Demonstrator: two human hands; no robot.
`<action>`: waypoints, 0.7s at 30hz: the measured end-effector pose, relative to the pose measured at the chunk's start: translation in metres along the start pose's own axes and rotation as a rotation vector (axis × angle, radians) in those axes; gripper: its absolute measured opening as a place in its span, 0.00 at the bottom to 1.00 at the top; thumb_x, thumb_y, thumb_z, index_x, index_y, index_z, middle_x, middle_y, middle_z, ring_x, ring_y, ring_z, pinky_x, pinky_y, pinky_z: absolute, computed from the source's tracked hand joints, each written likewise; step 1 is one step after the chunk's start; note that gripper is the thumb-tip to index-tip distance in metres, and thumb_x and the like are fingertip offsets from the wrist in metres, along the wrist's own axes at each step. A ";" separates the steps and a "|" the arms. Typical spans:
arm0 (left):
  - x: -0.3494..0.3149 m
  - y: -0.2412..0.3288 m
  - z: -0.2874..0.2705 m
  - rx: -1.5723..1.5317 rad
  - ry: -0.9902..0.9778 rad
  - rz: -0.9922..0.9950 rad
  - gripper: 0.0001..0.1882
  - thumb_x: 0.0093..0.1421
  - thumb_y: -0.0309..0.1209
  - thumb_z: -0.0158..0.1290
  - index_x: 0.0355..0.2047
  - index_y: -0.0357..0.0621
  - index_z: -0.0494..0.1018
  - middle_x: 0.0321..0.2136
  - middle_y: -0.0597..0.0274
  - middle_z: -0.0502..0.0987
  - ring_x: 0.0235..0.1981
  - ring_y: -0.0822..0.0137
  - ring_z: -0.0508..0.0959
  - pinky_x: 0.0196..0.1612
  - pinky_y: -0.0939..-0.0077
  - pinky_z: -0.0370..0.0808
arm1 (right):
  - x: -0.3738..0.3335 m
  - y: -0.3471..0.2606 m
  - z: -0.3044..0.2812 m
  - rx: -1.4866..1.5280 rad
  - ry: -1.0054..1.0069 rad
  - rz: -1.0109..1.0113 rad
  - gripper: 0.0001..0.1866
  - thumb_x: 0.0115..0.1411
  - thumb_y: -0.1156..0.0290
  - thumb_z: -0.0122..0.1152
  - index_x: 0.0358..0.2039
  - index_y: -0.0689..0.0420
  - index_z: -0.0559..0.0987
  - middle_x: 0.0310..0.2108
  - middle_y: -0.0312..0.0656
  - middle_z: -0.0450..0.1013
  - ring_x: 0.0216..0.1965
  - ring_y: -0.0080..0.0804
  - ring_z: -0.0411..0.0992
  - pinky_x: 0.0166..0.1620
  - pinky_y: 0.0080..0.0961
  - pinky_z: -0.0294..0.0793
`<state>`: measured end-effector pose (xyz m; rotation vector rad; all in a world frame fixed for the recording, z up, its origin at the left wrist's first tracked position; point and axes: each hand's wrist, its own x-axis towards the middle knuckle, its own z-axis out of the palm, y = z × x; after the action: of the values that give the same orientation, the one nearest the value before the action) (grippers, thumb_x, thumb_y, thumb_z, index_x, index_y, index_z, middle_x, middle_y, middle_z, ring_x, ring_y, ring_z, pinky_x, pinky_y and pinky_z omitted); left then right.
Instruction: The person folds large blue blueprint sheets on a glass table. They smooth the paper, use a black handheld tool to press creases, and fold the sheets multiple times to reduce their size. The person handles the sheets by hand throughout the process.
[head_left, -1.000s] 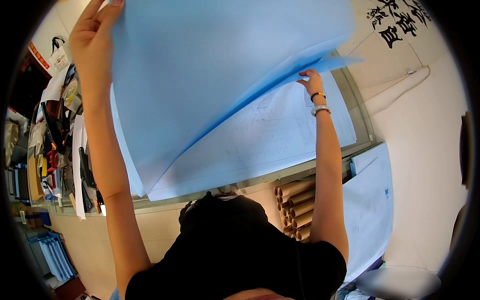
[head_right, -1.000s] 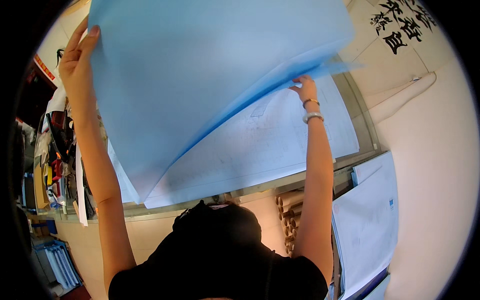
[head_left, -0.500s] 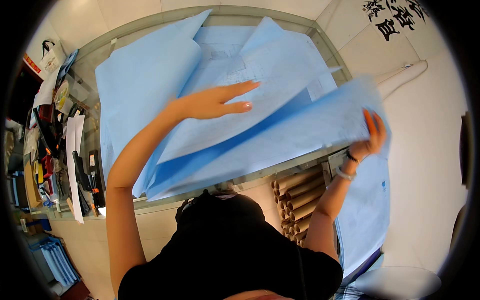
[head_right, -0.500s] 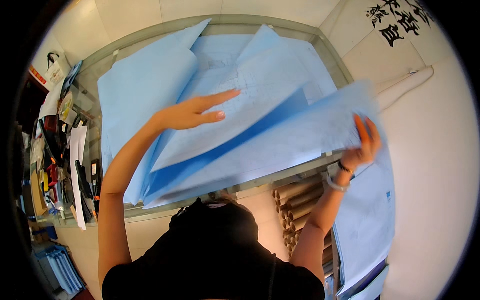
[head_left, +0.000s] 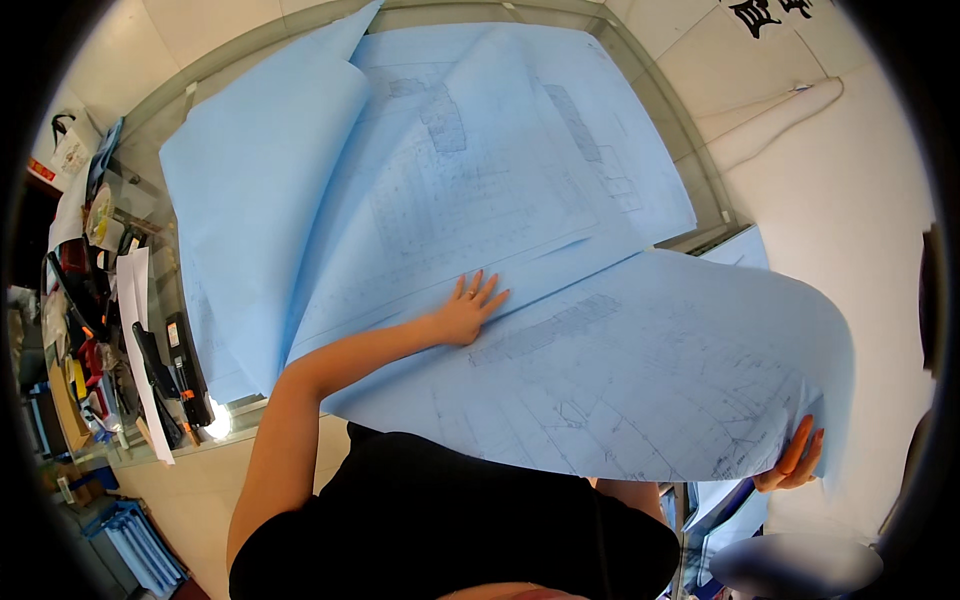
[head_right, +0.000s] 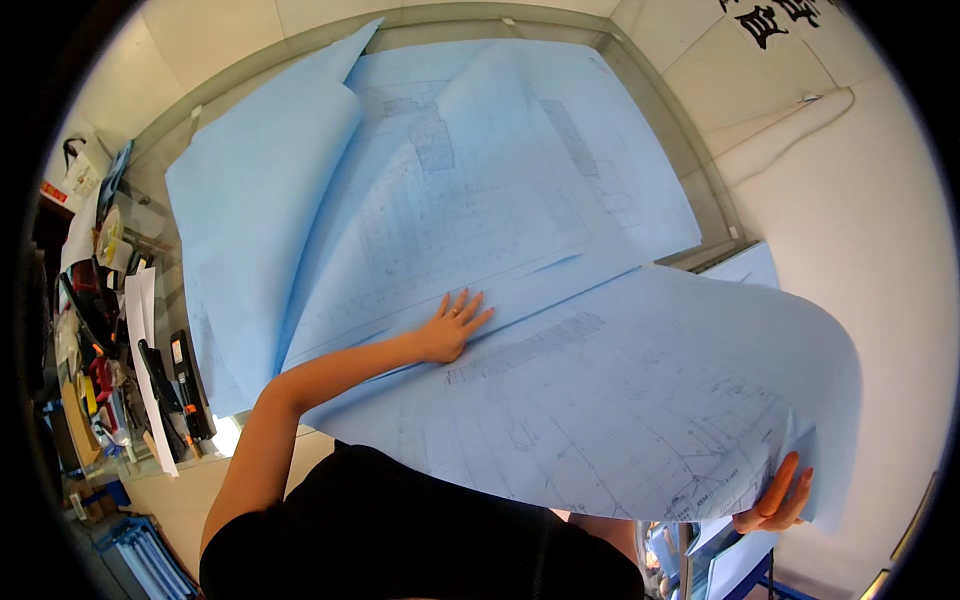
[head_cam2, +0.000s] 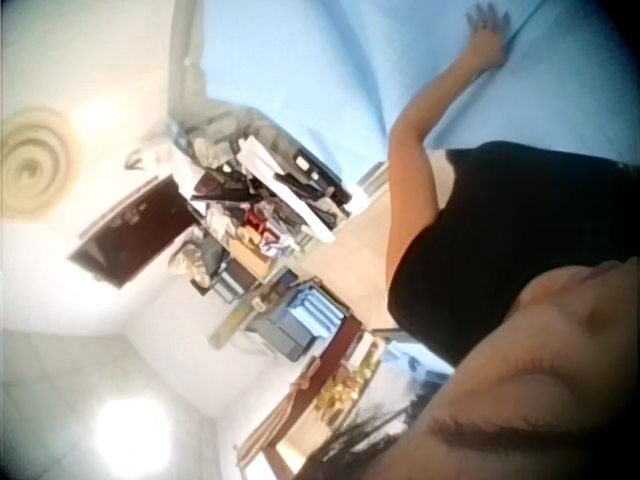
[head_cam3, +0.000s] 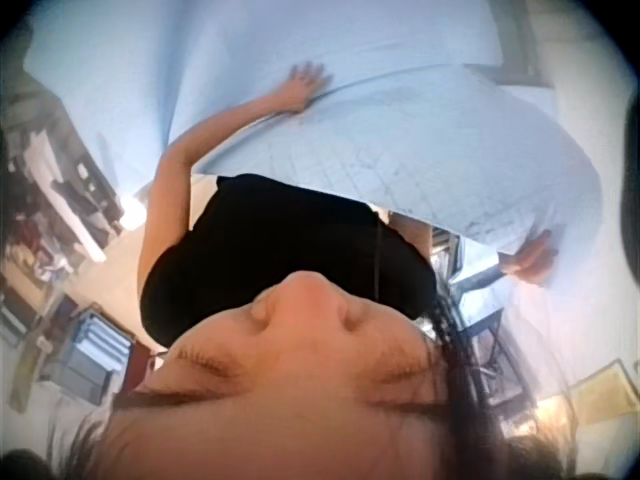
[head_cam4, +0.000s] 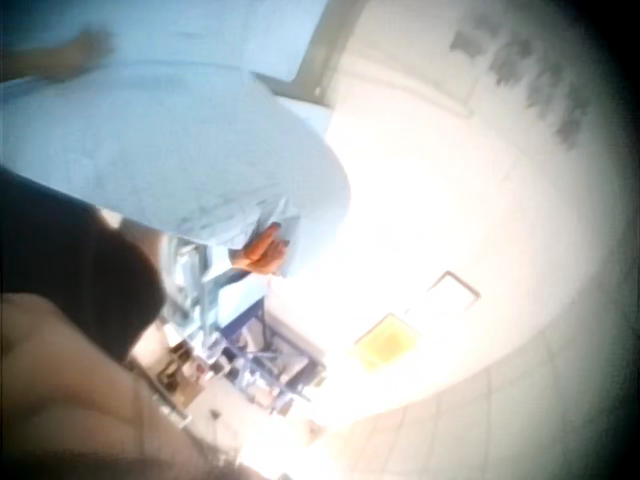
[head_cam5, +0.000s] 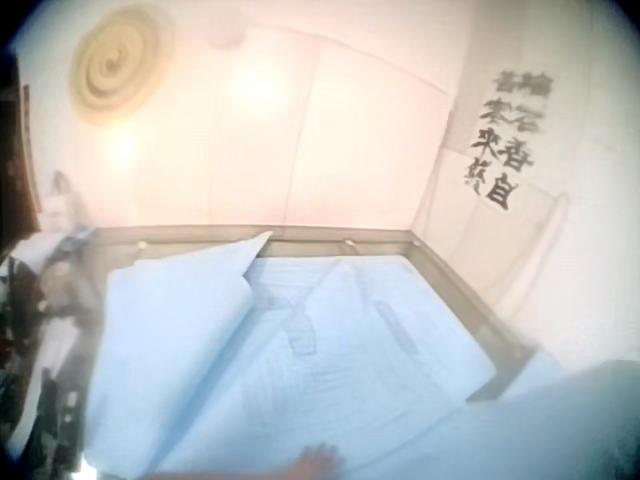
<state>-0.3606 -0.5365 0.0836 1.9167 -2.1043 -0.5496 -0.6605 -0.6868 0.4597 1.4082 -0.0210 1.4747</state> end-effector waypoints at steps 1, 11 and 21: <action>0.002 0.003 0.002 0.049 0.031 0.007 0.41 0.57 0.26 0.50 0.68 0.47 0.44 0.68 0.40 0.38 0.68 0.36 0.42 0.64 0.33 0.43 | 0.001 0.000 -0.003 -0.061 -0.003 0.017 0.39 0.67 0.44 0.29 0.22 0.62 0.82 0.27 0.48 0.79 0.33 0.34 0.76 0.48 0.34 0.71; 0.018 -0.041 -0.011 -0.084 0.149 -0.428 0.19 0.64 0.35 0.46 0.52 0.40 0.69 0.54 0.42 0.68 0.54 0.42 0.69 0.54 0.45 0.66 | -0.016 -0.007 0.032 0.158 -0.026 0.075 0.36 0.63 0.35 0.34 0.37 0.56 0.77 0.29 0.47 0.79 0.38 0.38 0.74 0.43 0.35 0.72; -0.105 -0.207 -0.178 -1.255 0.737 -0.587 0.24 0.63 0.44 0.51 0.51 0.39 0.73 0.48 0.61 0.74 0.49 0.69 0.71 0.52 0.71 0.67 | -0.030 -0.084 0.194 0.519 -0.326 0.434 0.17 0.35 0.66 0.68 0.31 0.54 0.86 0.42 0.46 0.78 0.38 0.35 0.72 0.46 0.32 0.64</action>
<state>-0.0879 -0.4660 0.1626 1.4768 -0.4324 -0.8063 -0.4739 -0.7899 0.4462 2.1622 -0.1672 1.6515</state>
